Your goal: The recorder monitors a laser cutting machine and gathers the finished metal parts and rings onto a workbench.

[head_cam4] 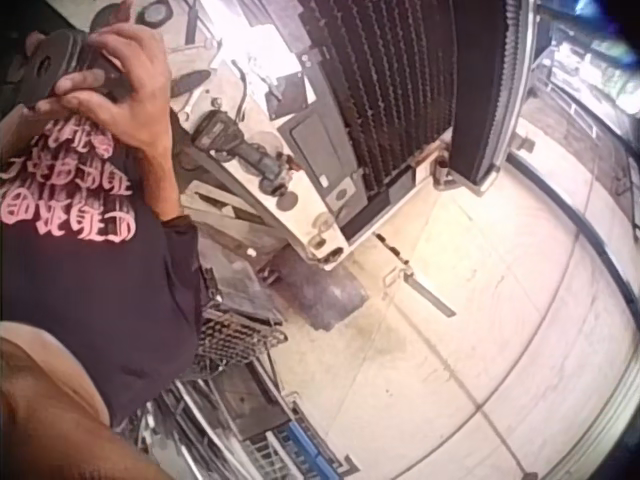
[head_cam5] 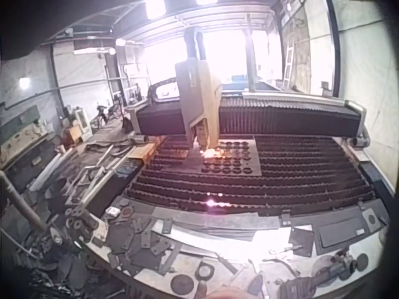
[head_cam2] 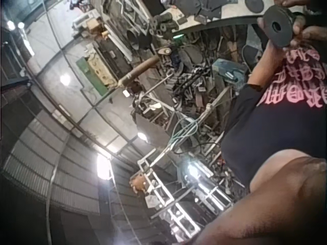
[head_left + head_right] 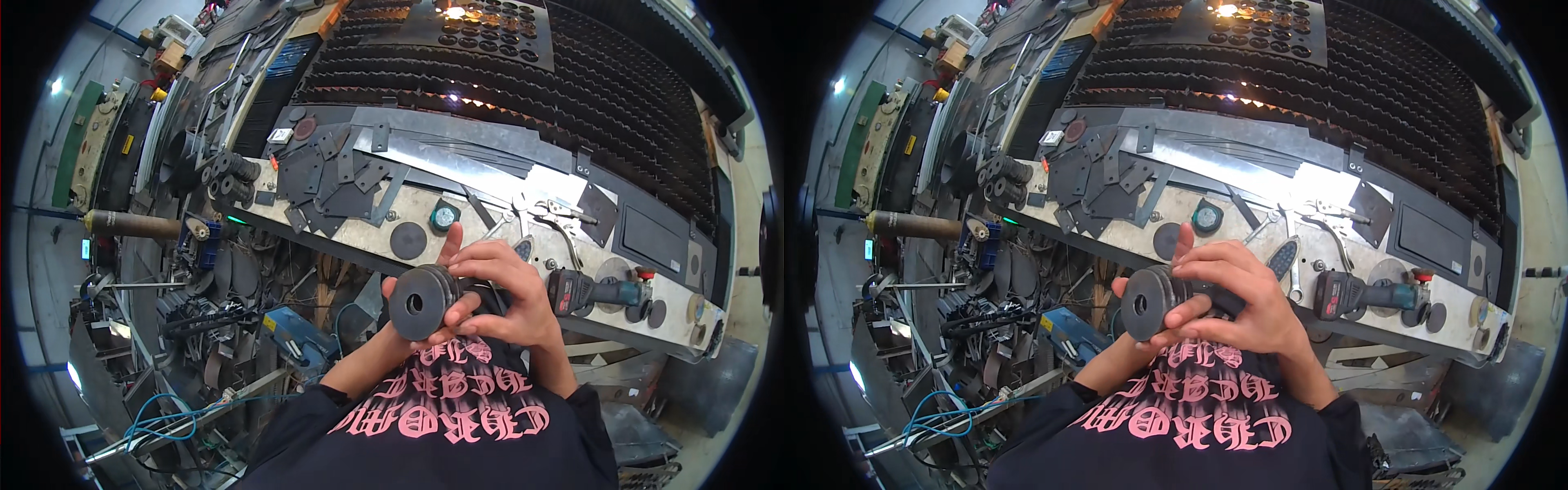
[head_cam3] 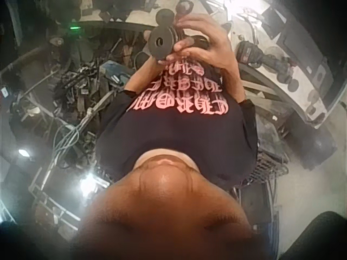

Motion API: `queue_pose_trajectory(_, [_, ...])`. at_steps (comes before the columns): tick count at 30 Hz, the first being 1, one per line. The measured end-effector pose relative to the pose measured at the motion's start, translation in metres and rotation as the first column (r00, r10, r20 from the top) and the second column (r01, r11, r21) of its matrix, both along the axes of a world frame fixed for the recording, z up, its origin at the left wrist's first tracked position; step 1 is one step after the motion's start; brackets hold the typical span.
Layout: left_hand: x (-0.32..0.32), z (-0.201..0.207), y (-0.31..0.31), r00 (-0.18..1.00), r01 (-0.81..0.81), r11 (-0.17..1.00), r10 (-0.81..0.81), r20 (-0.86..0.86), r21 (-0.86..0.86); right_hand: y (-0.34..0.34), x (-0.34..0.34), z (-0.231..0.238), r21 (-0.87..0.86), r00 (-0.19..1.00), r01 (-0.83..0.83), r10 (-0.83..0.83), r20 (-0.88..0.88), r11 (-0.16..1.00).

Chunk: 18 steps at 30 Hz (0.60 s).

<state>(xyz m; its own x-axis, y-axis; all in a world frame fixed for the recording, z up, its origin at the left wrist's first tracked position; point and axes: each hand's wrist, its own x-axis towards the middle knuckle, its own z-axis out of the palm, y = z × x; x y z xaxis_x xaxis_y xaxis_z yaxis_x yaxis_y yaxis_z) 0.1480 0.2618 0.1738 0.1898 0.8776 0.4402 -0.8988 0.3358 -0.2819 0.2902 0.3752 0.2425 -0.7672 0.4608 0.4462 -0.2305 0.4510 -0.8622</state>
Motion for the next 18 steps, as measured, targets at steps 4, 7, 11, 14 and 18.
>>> queue_pose_trajectory(4, [0.002, 0.001, 0.001, 0.998, -0.010, 1.000, 0.012, 0.058, -0.022, -0.008, -0.001, -0.006, -0.085, 0.998, -0.010, 0.004, -0.062, 0.996])
queue_pose_trajectory(7, [0.001, -0.003, 0.001, 0.996, -0.024, 0.999, 0.028, 0.083, -0.047, -0.014, -0.002, -0.004, -0.096, 0.997, 0.038, -0.044, -0.069, 0.995])
queue_pose_trajectory(11, [-0.006, -0.014, 0.002, 0.999, -0.007, 0.999, 0.005, 0.041, 0.037, -0.016, -0.004, -0.005, -0.067, 0.994, 0.057, -0.063, -0.091, 0.996])
queue_pose_trajectory(14, [-0.007, -0.009, 0.001, 1.000, -0.019, 1.000, 0.019, 0.024, 0.003, -0.015, -0.006, -0.007, -0.021, 0.991, 0.067, -0.069, -0.111, 0.998])
queue_pose_trajectory(18, [-0.004, -0.012, -0.001, 0.998, -0.070, 0.997, 0.070, -0.001, -0.034, -0.010, -0.007, -0.002, 0.022, 0.995, 0.012, -0.010, -0.102, 1.000])
